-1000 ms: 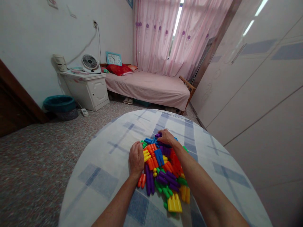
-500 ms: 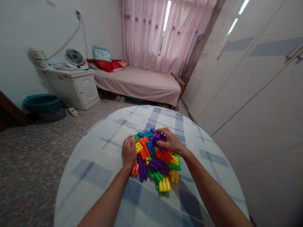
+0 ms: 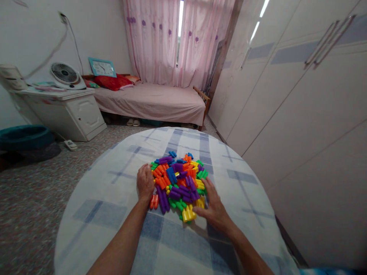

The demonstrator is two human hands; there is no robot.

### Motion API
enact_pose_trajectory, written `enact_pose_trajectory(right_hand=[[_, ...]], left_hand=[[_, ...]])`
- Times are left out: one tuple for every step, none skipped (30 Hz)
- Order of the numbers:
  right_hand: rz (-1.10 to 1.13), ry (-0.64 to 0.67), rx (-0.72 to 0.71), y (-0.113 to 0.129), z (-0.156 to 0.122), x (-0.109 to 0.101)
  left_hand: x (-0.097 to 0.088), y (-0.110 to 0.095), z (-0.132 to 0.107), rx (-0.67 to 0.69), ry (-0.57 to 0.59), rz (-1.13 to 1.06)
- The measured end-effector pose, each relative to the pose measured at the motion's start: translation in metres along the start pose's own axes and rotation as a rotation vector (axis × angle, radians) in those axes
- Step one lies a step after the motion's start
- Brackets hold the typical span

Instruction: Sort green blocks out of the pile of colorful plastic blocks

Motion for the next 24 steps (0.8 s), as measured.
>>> enact_pose_trajectory(right_hand=[[-0.025, 0.032, -0.002, 0.001, -0.011, 0.008], [-0.049, 0.05, -0.001, 0.003, -0.019, 0.015], [-0.074, 0.063, -0.001, 0.006, -0.025, 0.022], [-0.098, 0.064, 0.0, 0.01, -0.028, 0.027], [-0.118, 0.058, 0.0, 0.013, -0.029, 0.032], [-0.134, 0.047, -0.002, 0.016, -0.028, 0.037], [-0.146, 0.032, -0.003, 0.019, -0.026, 0.041], [-0.153, 0.014, -0.004, 0.021, -0.023, 0.044], [-0.159, -0.005, -0.006, 0.022, -0.02, 0.046], [-0.163, -0.023, -0.008, 0.023, -0.017, 0.049], [-0.167, -0.042, -0.01, 0.024, -0.014, 0.05], [-0.169, -0.061, -0.011, 0.025, -0.011, 0.052], [-0.17, -0.078, -0.011, 0.026, -0.009, 0.053], [-0.17, -0.094, -0.009, 0.026, -0.006, 0.054], [-0.17, -0.109, -0.006, 0.027, -0.004, 0.055], [-0.168, -0.119, -0.004, 0.027, -0.002, 0.056], [-0.165, -0.123, -0.004, 0.027, 0.0, 0.057], [-0.162, -0.119, -0.006, 0.028, 0.001, 0.058], [-0.158, -0.112, -0.007, 0.027, 0.002, 0.059], [-0.153, -0.1, -0.009, 0.027, 0.002, 0.058], [-0.145, -0.087, -0.015, 0.027, 0.003, 0.056], [-0.134, -0.075, -0.025, 0.027, 0.003, 0.053], [-0.121, -0.067, -0.039, 0.026, 0.004, 0.047], [-0.106, -0.068, -0.054, 0.025, 0.007, 0.039]], left_hand=[[0.0, 0.0, 0.0, 0.0, -0.003, 0.006], [0.0, 0.001, 0.001, 0.0, -0.006, 0.014], [0.0, 0.001, 0.001, -0.001, -0.009, 0.021], [0.0, 0.002, 0.001, 0.0, -0.011, 0.025], [0.0, 0.003, 0.001, 0.004, -0.012, 0.025], [0.0, 0.004, 0.001, 0.01, -0.013, 0.021], [-0.001, 0.004, 0.001, 0.015, -0.014, 0.014], [-0.001, 0.005, 0.001, 0.019, -0.014, 0.007], [-0.001, 0.005, 0.001, 0.023, -0.013, 0.001], [-0.001, 0.005, 0.001, 0.029, -0.011, -0.002], [-0.001, 0.005, 0.001, 0.037, -0.007, -0.002], [-0.001, 0.004, 0.002, 0.043, -0.004, -0.001], [-0.001, 0.004, 0.002, 0.046, -0.002, 0.0], [-0.001, 0.003, 0.002, 0.046, 0.0, 0.001], [-0.001, 0.002, 0.002, 0.043, -0.001, 0.002], [-0.002, 0.002, 0.002, 0.036, -0.001, 0.003], [-0.002, 0.001, 0.002, 0.03, -0.003, 0.004], [-0.003, 0.0, 0.002, 0.029, -0.004, 0.004], [-0.003, -0.001, 0.002, 0.034, -0.004, 0.005], [-0.004, -0.003, 0.001, 0.041, -0.005, 0.005], [-0.004, -0.004, 0.001, 0.048, -0.006, 0.003], [-0.004, -0.004, 0.001, 0.054, -0.007, 0.001], [-0.005, -0.004, 0.001, 0.057, -0.007, -0.002], [-0.004, -0.003, 0.001, 0.053, -0.007, -0.004]])
Point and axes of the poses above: each hand's wrist, its own z-axis towards the middle knuckle, its own x-axis out of the palm, y = z × x, the point moved 9 cm from there along z, towards the middle knuckle, and after that the axes turned 8 degrees about -y, right-handed, at the moved point
